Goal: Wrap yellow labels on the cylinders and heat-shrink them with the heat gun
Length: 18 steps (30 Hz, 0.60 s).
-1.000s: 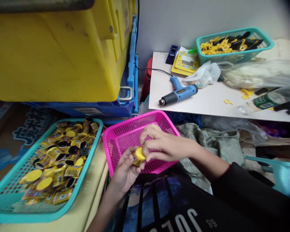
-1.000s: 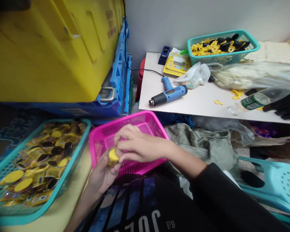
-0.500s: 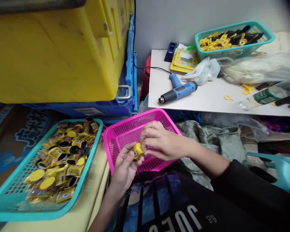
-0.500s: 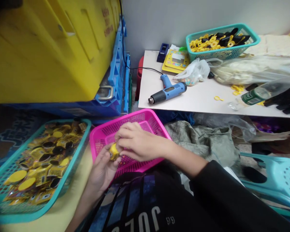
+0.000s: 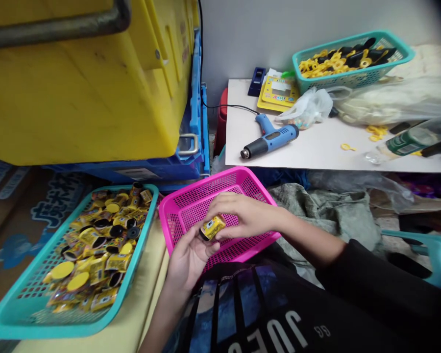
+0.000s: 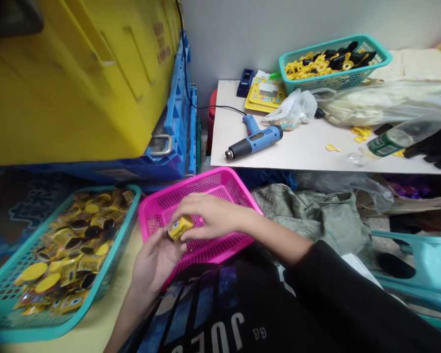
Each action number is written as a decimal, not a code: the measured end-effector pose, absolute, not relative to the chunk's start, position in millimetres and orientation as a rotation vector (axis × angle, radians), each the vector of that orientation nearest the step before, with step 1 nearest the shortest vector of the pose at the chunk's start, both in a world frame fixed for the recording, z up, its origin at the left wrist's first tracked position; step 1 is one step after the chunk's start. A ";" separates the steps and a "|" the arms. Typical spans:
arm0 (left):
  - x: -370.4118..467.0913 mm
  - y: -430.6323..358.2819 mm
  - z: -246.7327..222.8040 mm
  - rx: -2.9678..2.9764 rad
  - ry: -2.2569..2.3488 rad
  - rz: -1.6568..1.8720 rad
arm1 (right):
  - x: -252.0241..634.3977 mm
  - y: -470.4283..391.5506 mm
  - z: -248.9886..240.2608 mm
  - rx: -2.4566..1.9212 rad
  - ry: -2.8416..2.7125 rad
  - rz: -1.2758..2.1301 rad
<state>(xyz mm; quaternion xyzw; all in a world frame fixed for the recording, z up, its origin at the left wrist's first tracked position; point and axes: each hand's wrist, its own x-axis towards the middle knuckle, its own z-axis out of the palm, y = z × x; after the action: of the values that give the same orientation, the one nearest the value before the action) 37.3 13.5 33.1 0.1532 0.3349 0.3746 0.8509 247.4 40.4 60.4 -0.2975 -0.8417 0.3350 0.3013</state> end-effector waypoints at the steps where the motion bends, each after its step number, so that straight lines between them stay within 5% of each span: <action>1: 35.3 13.2 31.7 0.316 0.706 0.785 | 246.6 40.4 60.5 -0.790 -2.212 0.886; 18: 35.6 5.1 -2.3 0.094 0.803 0.864 | 222.9 32.1 52.9 -0.793 -2.188 0.993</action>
<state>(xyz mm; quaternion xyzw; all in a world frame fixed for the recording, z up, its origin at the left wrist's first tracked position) 35.6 5.1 -2.3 0.0444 0.3786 0.4071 0.8300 222.9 32.1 52.9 -0.2988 -0.8247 0.3742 0.3009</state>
